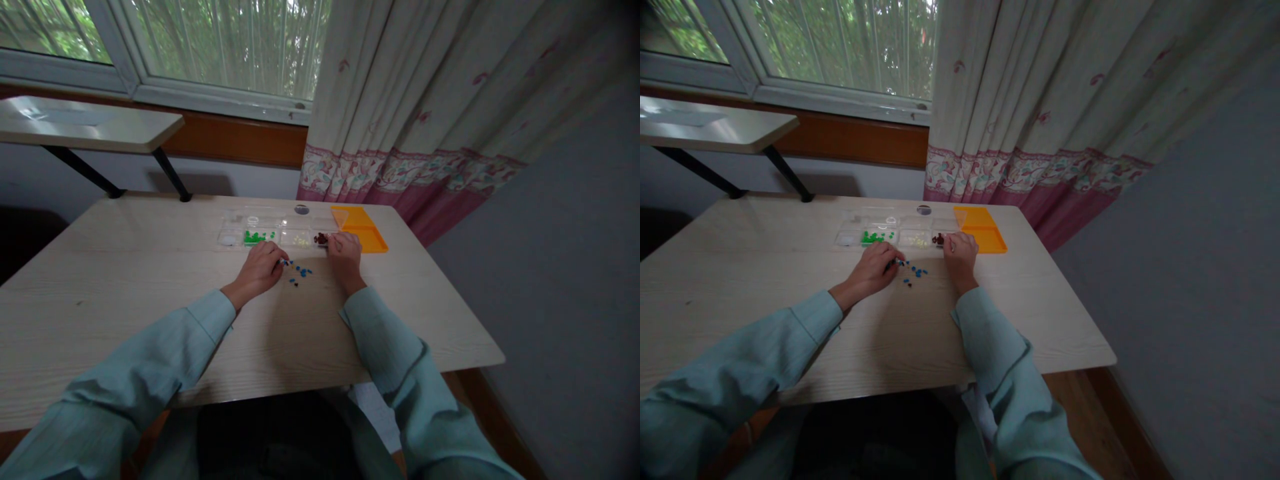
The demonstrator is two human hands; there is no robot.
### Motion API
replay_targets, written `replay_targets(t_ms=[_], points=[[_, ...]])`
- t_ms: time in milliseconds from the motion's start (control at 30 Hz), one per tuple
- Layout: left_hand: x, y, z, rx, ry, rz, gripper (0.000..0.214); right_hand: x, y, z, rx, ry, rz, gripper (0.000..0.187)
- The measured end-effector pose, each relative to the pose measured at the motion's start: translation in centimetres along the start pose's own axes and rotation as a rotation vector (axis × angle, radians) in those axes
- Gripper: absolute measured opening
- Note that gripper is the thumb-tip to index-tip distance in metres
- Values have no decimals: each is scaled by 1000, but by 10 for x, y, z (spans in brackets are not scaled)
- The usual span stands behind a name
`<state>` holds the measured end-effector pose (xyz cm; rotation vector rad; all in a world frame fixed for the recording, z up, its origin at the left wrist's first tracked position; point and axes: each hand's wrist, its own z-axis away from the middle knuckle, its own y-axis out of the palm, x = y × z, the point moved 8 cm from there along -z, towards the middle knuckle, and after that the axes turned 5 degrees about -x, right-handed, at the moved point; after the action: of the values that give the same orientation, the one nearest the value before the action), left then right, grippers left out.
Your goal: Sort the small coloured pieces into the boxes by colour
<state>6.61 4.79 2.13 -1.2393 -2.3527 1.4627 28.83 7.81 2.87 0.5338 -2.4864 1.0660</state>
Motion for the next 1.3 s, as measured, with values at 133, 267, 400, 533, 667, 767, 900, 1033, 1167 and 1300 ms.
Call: replay_targets(t_ms=[133,267,400,533,667,767,900,1033,1167,1300], points=[[1,0,0,15,-7,-12,17,-1,1,0,6,8,-2,32],[1,1,-1,23,-17,-6,14,-1,1,0,14,12,-13,32],[1,2,-1,27,-8,17,13,1,1,0,29,14,-3,32],[0,4,-1,53,10,38,14,3,0,0,36,20,2,33],[0,4,-2,54,3,42,14,2,1,0,47,30,-6,32],[1,5,-3,52,-4,50,12,2,2,0,48,25,-4,31],[2,6,-3,42,-12,43,10,6,0,1,33,-5,-1,33],[3,4,-5,13,-24,76,13,19,-1,3,43,-91,-8,33],[12,-1,-7,-71,-115,211,17,49,3,13,136,-264,-63,32],[27,1,-6,-129,-304,431,20,81,13,31,269,-441,-128,24]])
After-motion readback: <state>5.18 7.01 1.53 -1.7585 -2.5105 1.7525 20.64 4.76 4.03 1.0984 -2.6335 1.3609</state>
